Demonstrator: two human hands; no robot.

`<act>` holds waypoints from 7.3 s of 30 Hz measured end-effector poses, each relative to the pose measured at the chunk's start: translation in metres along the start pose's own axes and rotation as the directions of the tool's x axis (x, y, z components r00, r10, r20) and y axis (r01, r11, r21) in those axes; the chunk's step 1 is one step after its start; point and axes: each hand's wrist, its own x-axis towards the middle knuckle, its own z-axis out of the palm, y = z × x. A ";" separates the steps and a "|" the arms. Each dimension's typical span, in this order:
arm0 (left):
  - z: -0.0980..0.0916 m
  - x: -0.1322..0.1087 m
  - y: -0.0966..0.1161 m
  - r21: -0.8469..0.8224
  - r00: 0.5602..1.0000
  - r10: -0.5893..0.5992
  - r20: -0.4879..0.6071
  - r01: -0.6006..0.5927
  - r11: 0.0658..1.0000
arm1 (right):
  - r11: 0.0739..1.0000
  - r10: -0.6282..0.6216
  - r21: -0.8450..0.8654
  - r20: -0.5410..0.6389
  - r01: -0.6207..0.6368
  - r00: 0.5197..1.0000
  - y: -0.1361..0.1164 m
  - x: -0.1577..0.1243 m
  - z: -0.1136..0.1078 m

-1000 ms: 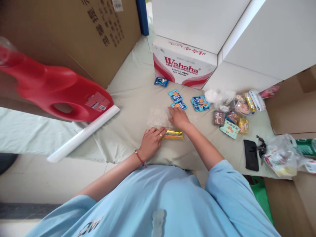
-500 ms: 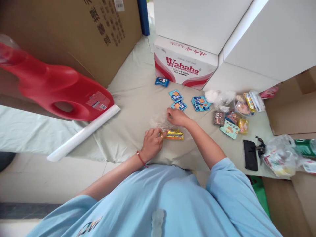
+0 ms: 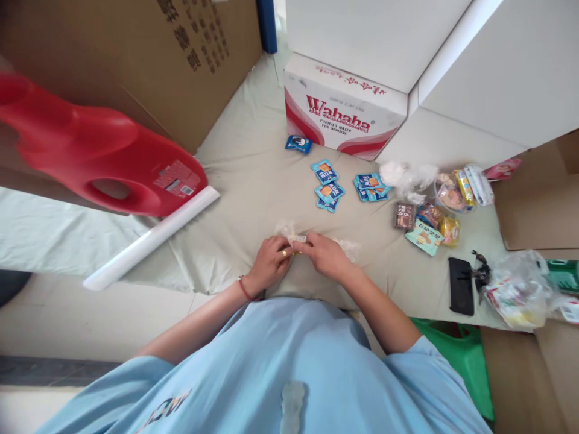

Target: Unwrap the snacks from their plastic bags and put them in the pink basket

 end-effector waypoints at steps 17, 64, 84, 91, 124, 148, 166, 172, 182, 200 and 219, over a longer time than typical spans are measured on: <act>-0.007 0.029 -0.018 -0.058 0.931 -0.352 -0.099 0.348 0.936 | 0.983 0.006 0.186 -0.090 0.011 0.996 -0.014 -0.012 0.006; 0.035 0.017 0.046 0.245 0.994 0.031 0.105 -0.056 0.968 | 0.520 0.750 0.793 -0.246 -0.318 0.613 0.001 -0.056 0.019; 0.036 0.010 0.004 -0.562 0.986 0.073 -0.152 -0.147 0.814 | 0.102 0.715 0.992 -0.024 -0.071 0.699 -0.016 0.029 0.029; 0.022 0.017 0.010 -0.593 0.898 -0.367 -0.244 0.161 0.789 | 0.085 0.657 0.994 0.002 -0.076 0.754 -0.011 0.020 0.028; 0.056 0.029 0.076 -0.228 0.720 0.691 0.059 -0.665 0.712 | -0.153 0.722 0.977 0.008 0.148 0.692 0.003 -0.082 0.033; 0.038 0.001 0.018 -0.086 0.949 0.314 -0.027 -0.315 0.945 | 0.732 0.682 0.216 -0.236 -0.646 0.693 0.181 -0.188 -0.018; 0.036 0.003 0.020 -0.059 0.953 0.302 -0.016 -0.302 0.951 | 0.589 0.601 -0.073 -0.627 -0.805 0.496 0.176 -0.160 -0.001; 0.035 0.000 0.020 -0.046 0.956 0.288 -0.062 -0.291 0.956 | 0.611 0.587 0.057 -0.702 -0.789 0.403 0.171 -0.171 0.002; 0.033 0.004 0.022 -0.026 0.943 0.327 -0.069 -0.329 0.944 | 0.634 0.634 -0.013 -0.564 -0.773 0.530 0.149 -0.177 0.043; 0.001 -0.025 -0.003 -0.140 0.981 0.100 -0.166 -0.124 0.982 | 0.701 0.498 0.218 -0.832 -0.679 0.247 0.190 -0.166 -0.021; -0.015 -0.026 0.019 -0.560 0.935 -0.344 0.082 0.329 0.760 | 0.435 0.880 0.899 -0.412 -0.054 0.236 0.115 -0.079 -0.038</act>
